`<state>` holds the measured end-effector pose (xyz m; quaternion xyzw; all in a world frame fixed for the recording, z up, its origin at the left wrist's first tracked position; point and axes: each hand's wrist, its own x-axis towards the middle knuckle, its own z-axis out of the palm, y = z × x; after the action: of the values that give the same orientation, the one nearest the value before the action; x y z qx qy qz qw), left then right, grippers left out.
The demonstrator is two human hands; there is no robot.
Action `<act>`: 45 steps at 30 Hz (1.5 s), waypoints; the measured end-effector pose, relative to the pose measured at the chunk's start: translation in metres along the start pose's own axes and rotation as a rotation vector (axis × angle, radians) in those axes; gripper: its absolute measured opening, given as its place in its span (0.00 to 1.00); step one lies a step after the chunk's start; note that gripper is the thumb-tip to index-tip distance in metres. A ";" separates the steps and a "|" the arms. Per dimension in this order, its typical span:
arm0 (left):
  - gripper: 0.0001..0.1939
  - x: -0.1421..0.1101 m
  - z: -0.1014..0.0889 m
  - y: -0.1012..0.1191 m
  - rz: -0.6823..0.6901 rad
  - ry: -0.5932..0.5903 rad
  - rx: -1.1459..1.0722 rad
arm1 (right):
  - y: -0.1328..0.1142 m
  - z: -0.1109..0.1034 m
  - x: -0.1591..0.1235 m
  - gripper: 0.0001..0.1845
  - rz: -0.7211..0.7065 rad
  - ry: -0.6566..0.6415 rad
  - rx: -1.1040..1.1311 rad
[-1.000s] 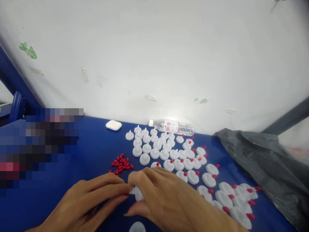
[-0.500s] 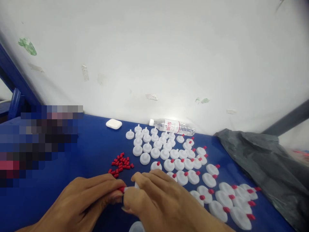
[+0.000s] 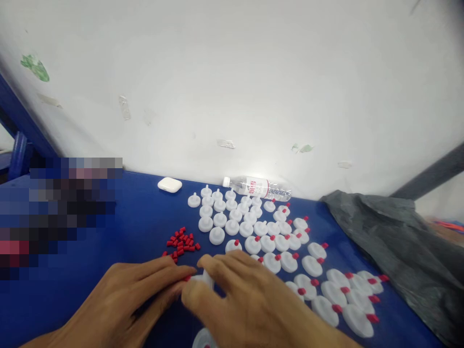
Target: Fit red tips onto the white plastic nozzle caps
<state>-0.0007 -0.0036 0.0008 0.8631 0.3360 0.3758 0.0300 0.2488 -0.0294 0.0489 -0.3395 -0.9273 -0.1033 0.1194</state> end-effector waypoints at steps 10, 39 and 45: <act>0.14 0.016 -0.003 -0.023 -0.042 -0.112 0.209 | 0.088 -0.069 -0.007 0.23 0.490 -0.112 -0.100; 0.16 0.009 0.002 -0.027 -0.076 -0.182 0.174 | 0.132 -0.058 -0.026 0.15 0.656 -0.269 0.011; 0.11 0.018 -0.005 -0.019 -0.012 -0.086 0.097 | 0.131 -0.051 -0.028 0.14 0.652 -0.302 0.101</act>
<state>-0.0058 0.0207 0.0103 0.8769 0.3573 0.3215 0.0047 0.3632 0.0376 0.1034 -0.6224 -0.7815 0.0372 0.0243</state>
